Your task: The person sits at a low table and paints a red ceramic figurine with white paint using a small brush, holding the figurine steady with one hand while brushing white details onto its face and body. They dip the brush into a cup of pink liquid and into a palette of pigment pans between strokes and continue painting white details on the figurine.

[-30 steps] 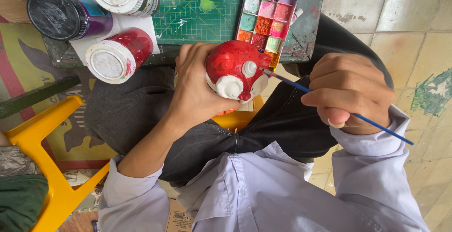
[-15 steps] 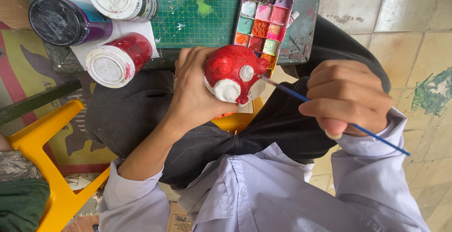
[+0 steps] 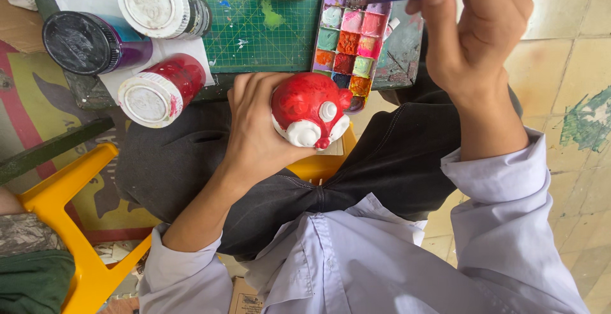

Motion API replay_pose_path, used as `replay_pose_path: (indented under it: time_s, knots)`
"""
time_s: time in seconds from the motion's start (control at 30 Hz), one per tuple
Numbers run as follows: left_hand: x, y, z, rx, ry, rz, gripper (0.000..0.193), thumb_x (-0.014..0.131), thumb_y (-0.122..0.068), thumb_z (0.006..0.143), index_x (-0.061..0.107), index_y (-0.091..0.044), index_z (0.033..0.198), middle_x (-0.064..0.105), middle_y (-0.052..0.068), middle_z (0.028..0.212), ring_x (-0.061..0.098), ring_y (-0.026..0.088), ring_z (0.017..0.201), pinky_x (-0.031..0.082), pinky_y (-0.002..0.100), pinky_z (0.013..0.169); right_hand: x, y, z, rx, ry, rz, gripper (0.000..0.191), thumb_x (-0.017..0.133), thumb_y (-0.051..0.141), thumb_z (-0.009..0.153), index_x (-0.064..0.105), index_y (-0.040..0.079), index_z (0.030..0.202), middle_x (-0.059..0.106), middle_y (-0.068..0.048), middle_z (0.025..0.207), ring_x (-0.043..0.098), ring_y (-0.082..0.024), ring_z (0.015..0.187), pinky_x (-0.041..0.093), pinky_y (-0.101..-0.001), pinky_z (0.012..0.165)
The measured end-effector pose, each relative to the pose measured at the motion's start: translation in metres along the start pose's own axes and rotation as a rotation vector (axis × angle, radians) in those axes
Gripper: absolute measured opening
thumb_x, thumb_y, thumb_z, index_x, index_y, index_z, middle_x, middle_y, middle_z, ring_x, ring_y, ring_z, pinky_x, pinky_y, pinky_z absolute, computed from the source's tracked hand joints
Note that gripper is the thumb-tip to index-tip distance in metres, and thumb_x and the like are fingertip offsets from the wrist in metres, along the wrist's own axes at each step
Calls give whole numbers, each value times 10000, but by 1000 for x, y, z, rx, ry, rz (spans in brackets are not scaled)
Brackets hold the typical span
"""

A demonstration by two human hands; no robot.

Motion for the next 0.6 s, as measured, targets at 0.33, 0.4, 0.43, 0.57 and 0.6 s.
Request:
replay_pose_path:
  time_s: [0.33,0.4,0.43,0.57,0.6]
  knots:
    - [-4,1,2,-10,-21,60,846,998,-333,565,593,-42,1249,622,106,1235,518,328,1214,381,471,1047,45,2,43,-180,72,-199,59,675,-79,1104,638,-39,1128,657,-140,991,634,-280,843,493,-383,742]
    - [-6,-1,3,-8,-36,66,842,999,-343,571,595,-45,1247,620,103,1231,517,326,1213,380,474,1050,54,0,48,-220,98,-222,82,694,-59,1085,619,-29,1102,638,-131,990,620,-302,860,488,-407,759]
    - [-7,-1,4,-10,-38,69,844,998,-342,569,594,-43,1247,618,105,1231,515,327,1215,379,476,1050,58,-2,50,-239,113,-233,98,704,-48,1076,610,-24,1090,629,-126,989,613,-313,868,486,-419,768]
    - [-10,-2,5,-23,-34,67,848,997,-339,560,594,-44,1245,614,108,1234,510,328,1225,374,483,1046,68,-13,52,-220,154,-209,113,716,-10,1126,602,-5,1126,634,-116,998,631,-307,916,502,-406,796]
    - [-11,-1,5,-27,-30,63,849,998,-338,558,595,-46,1245,615,108,1236,510,327,1228,373,484,1043,69,-16,52,-221,154,-208,112,715,-11,1122,603,-7,1126,636,-120,1002,633,-311,920,505,-408,798]
Point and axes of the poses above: each hand's wrist, its own z-axis towards the middle knuckle, its own x-axis out of the palm, y = z × x, the point moved 4 cm from there along z, towards the middle knuckle
